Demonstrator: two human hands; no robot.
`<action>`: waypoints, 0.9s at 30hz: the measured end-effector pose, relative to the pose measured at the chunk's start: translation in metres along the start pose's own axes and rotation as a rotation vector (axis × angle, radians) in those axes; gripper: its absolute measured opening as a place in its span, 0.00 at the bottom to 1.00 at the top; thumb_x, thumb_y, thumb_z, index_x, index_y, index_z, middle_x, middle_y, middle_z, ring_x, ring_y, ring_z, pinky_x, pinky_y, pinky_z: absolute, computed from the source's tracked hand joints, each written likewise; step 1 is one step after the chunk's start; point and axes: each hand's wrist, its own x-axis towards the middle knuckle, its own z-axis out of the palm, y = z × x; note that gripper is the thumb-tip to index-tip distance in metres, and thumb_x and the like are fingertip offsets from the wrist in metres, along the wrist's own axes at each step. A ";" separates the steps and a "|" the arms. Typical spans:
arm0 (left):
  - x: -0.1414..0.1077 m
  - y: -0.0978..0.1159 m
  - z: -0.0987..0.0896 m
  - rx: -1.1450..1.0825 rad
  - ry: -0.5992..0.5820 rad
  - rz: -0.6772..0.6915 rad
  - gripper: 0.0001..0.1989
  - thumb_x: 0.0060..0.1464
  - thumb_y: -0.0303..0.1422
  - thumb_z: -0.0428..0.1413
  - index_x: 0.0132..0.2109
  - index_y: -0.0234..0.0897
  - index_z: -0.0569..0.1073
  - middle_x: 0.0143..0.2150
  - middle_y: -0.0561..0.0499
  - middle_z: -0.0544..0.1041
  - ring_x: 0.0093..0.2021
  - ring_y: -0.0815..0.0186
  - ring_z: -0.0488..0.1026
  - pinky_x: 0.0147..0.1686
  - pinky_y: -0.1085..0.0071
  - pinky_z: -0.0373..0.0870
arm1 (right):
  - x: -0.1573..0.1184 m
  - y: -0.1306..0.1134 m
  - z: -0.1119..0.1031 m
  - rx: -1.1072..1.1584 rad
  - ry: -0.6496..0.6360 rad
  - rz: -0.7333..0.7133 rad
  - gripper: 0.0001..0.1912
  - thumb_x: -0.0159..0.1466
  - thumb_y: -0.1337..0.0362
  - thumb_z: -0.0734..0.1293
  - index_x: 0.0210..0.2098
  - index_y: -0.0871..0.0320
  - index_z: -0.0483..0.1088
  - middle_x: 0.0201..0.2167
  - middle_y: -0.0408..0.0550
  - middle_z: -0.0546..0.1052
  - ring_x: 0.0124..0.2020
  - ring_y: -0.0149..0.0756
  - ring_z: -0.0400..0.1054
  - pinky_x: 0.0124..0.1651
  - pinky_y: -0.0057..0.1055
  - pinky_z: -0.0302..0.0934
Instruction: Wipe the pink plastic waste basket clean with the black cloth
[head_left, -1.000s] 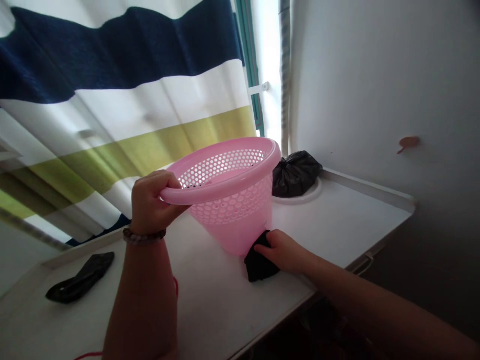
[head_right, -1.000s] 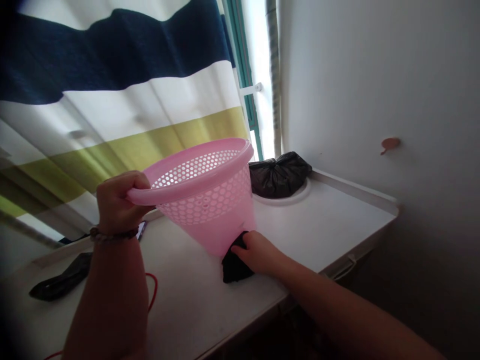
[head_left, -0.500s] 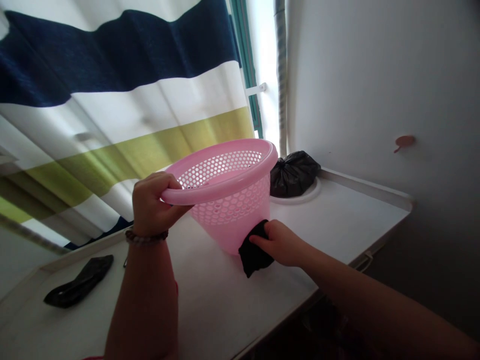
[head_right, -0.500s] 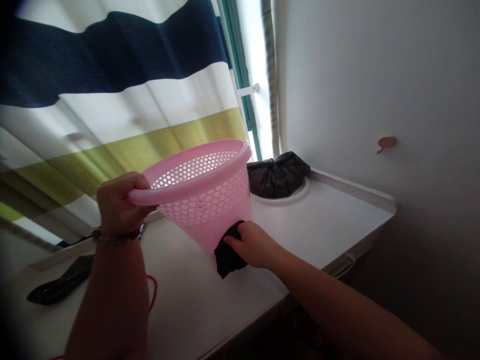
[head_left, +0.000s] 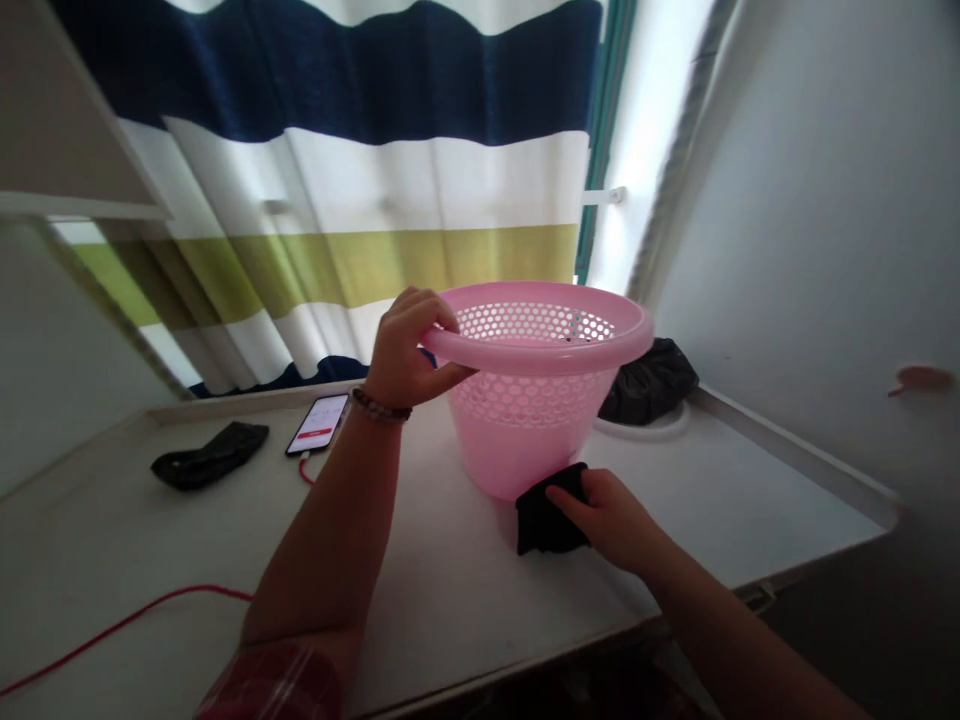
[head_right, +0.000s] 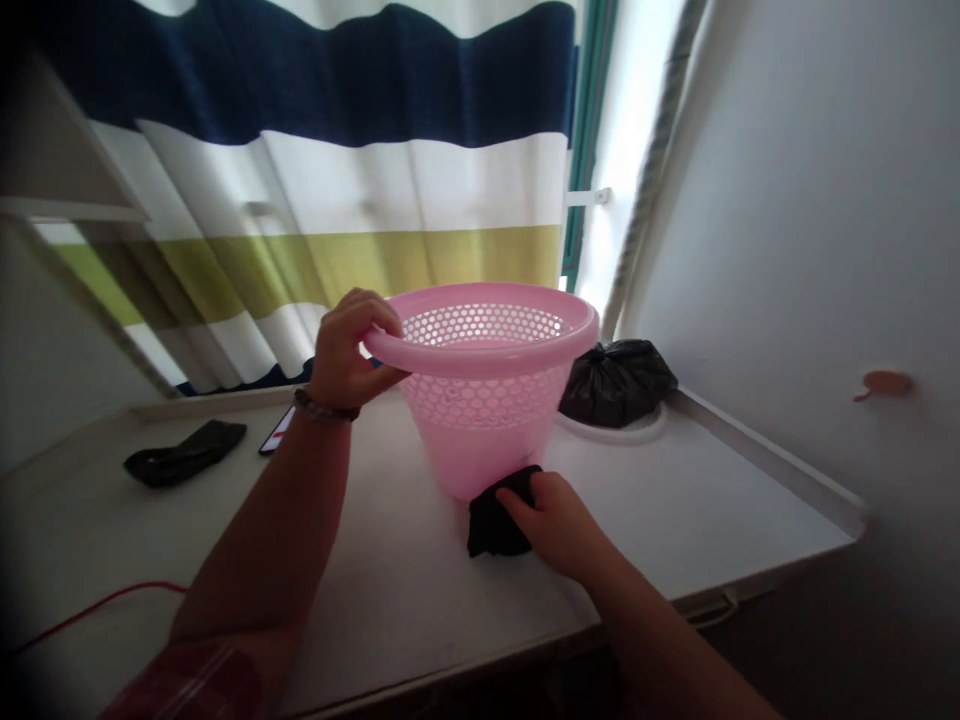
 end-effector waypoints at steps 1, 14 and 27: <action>0.002 0.003 -0.007 0.013 -0.041 0.004 0.11 0.39 0.37 0.58 0.31 0.38 0.66 0.32 0.51 0.71 0.37 0.64 0.67 0.42 0.63 0.63 | -0.003 -0.005 -0.005 0.064 -0.024 0.003 0.20 0.60 0.50 0.61 0.26 0.62 0.70 0.20 0.49 0.73 0.21 0.35 0.67 0.20 0.27 0.55; 0.009 0.088 0.000 0.171 -0.162 -0.068 0.20 0.52 0.48 0.48 0.38 0.36 0.71 0.34 0.48 0.75 0.36 0.61 0.70 0.42 0.59 0.61 | 0.003 -0.051 -0.033 0.135 0.227 -0.062 0.18 0.54 0.52 0.68 0.32 0.62 0.74 0.27 0.50 0.78 0.27 0.41 0.71 0.26 0.30 0.64; 0.009 0.049 0.007 0.263 -0.034 -0.121 0.32 0.39 0.64 0.47 0.19 0.36 0.60 0.16 0.55 0.58 0.20 0.72 0.55 0.27 0.68 0.53 | 0.019 -0.001 0.019 0.083 0.045 0.088 0.15 0.56 0.56 0.64 0.30 0.63 0.75 0.22 0.50 0.76 0.26 0.39 0.69 0.25 0.29 0.59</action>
